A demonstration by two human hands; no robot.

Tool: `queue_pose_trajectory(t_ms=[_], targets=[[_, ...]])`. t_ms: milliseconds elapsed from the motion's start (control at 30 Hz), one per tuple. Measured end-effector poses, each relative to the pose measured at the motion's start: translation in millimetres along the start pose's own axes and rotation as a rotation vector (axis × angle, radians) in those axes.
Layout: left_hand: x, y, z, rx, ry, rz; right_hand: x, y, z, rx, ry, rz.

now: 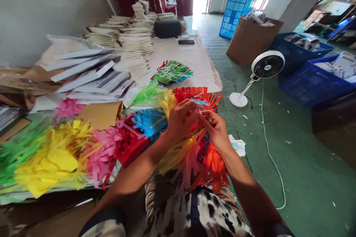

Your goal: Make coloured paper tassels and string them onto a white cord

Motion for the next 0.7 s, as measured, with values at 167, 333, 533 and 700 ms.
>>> queue_pose_trajectory(t_ms=[167,333,533,700], targets=[[-34.7,11.0,-9.0,0.131,-0.093,0.227,-7.6,-17.7,-3.5,-0.072,-0.091,-0.213],[-73.2,-3.3,-15.2,0.396,-0.018,0.459,-17.3,-26.0,-13.1,-0.037,-0.061,-0.295],[-45.2,-41.5,22.8,0.689,-0.020,0.392,-17.0,-20.3,-19.2,-0.069,-0.051,-0.271],[-7.0,-23.0,53.4,0.917,0.246,0.542,-14.5,-19.1,-19.1,-0.127,-0.046,-0.254]])
Point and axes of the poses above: each hand's wrist, its own x-axis towards the middle knuckle, its own y-axis out of the palm, z = x × y, the point moved 4 cm from there along x, towards the middle knuckle, and after that the axes turned 3 degrees about y, right-handed, at the moved point
